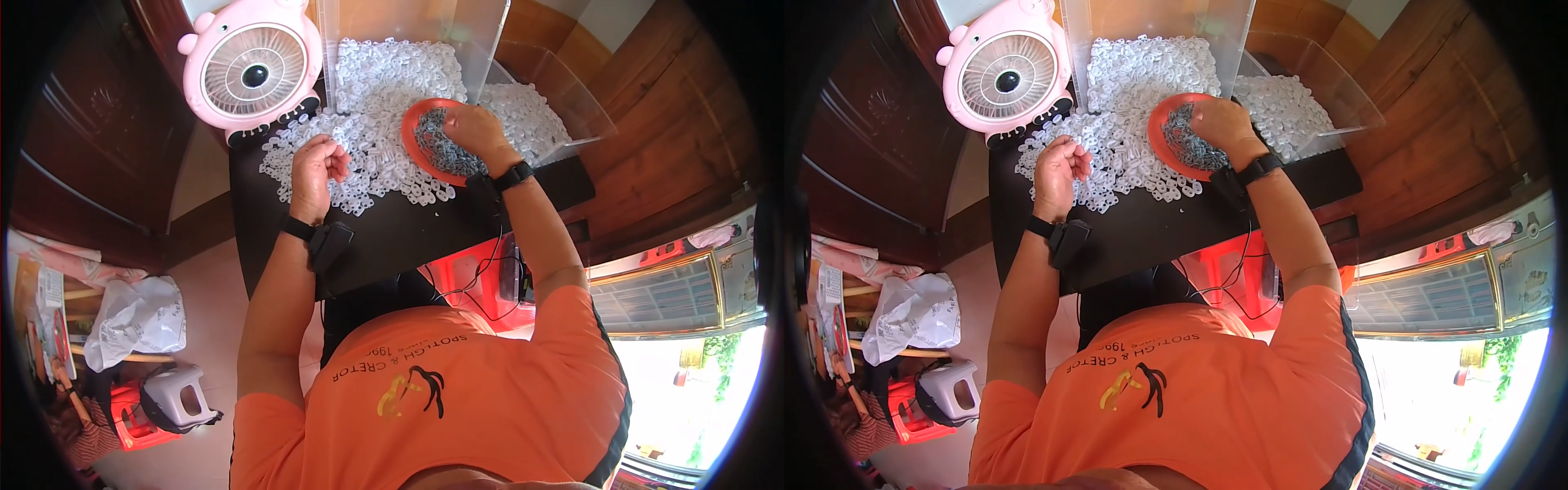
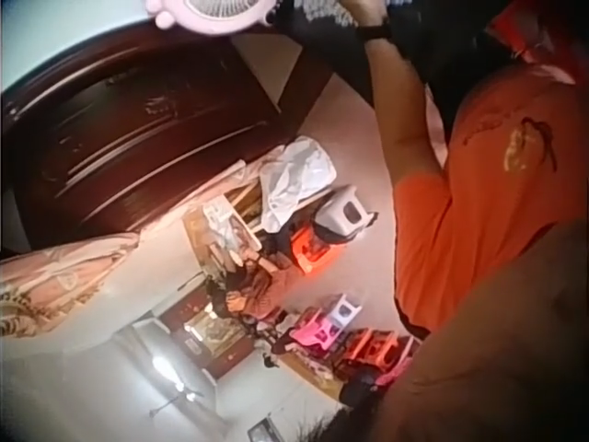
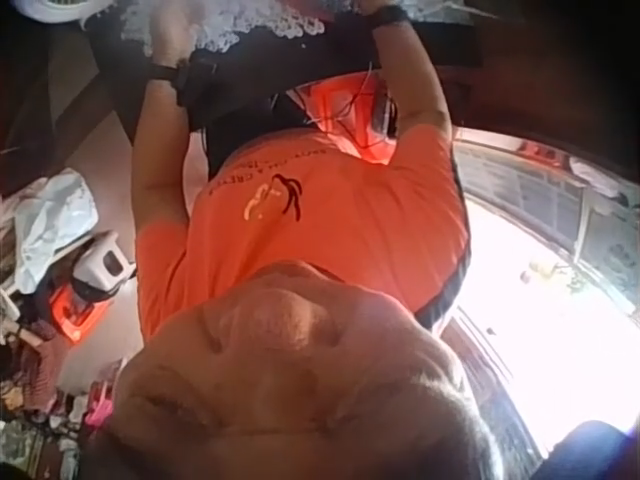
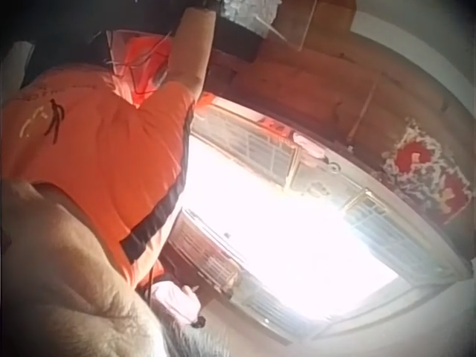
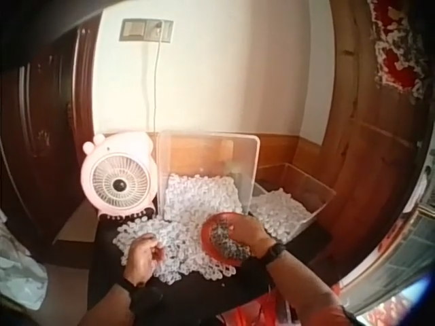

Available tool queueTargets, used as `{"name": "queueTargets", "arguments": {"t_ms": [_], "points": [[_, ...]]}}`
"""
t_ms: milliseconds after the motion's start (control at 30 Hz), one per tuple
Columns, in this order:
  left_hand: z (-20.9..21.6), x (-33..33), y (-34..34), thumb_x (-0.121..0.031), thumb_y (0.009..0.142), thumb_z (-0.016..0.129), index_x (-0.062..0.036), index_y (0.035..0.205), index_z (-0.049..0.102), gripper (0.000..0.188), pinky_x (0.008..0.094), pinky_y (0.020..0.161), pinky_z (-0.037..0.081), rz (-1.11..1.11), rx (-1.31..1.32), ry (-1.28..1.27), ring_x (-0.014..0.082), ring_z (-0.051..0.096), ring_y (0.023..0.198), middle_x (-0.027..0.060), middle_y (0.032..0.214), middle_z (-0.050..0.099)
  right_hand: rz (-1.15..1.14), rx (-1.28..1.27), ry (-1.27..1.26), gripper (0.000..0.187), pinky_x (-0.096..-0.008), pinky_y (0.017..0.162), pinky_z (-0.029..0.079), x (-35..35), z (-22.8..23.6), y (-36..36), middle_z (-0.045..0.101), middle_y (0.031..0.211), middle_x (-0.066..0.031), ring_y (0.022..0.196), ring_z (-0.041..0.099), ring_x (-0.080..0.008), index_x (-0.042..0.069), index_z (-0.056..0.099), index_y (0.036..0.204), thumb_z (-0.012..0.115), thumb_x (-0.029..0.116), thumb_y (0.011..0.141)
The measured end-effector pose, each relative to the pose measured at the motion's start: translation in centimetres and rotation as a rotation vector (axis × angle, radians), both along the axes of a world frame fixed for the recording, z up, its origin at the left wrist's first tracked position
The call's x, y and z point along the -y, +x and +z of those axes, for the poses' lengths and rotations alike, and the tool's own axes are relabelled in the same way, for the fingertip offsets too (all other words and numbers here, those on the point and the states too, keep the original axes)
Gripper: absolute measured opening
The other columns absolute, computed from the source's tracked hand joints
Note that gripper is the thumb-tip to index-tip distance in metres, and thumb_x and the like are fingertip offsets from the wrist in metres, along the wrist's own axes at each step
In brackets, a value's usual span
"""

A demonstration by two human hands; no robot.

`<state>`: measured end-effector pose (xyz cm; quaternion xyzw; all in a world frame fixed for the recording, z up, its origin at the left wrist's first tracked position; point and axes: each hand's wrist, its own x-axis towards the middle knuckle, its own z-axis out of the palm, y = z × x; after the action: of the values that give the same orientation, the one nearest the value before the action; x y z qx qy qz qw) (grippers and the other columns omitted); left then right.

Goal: Assembling small grey components into white plastic rings at a workstation.

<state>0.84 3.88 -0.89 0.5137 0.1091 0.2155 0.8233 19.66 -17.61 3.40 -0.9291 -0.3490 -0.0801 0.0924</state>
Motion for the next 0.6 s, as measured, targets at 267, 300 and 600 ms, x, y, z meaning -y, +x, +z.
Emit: {"name": "queueTargets", "arguments": {"t_ms": [267,300,600], "points": [[0.5,0.2,-0.1,-0.017,0.085,0.051,-0.0043,0.078,0.055,0.015,0.0223,0.048,0.040,0.008,-0.005,0.024,0.0117,0.054,0.052,0.0065,0.067,0.060,0.012,0.049,-0.100,0.021,-0.0462,0.075,0.049,-1.1,-1.5,0.8,0.066,0.083,-0.0151,0.082,0.062,-0.0346,0.007,0.066,0.080,0.051,0.021,0.075],[0.5,0.2,0.0,-0.017,0.085,0.051,-0.0043,0.078,0.055,0.015,0.0223,0.048,0.040,0.009,-0.004,0.023,0.0117,0.054,0.052,0.0065,0.067,0.060,0.014,0.042,-0.094,0.021,-0.0465,0.075,0.049,-1.1,-1.5,0.8,0.065,0.083,-0.0154,0.082,0.062,-0.0350,0.007,0.066,0.080,0.051,0.021,0.076],[0.2,-0.1,-0.1,-0.021,0.084,0.053,-0.0051,0.081,0.053,0.017,0.0255,0.051,0.039,-0.028,-0.004,0.060,0.0153,0.055,0.055,0.0086,0.070,0.060,-0.007,0.045,0.053,0.021,-0.0478,0.076,0.048,0.6,-0.5,0.5,0.065,0.087,-0.0171,0.085,0.062,-0.0372,0.010,0.065,0.086,0.050,0.022,0.079]]}}
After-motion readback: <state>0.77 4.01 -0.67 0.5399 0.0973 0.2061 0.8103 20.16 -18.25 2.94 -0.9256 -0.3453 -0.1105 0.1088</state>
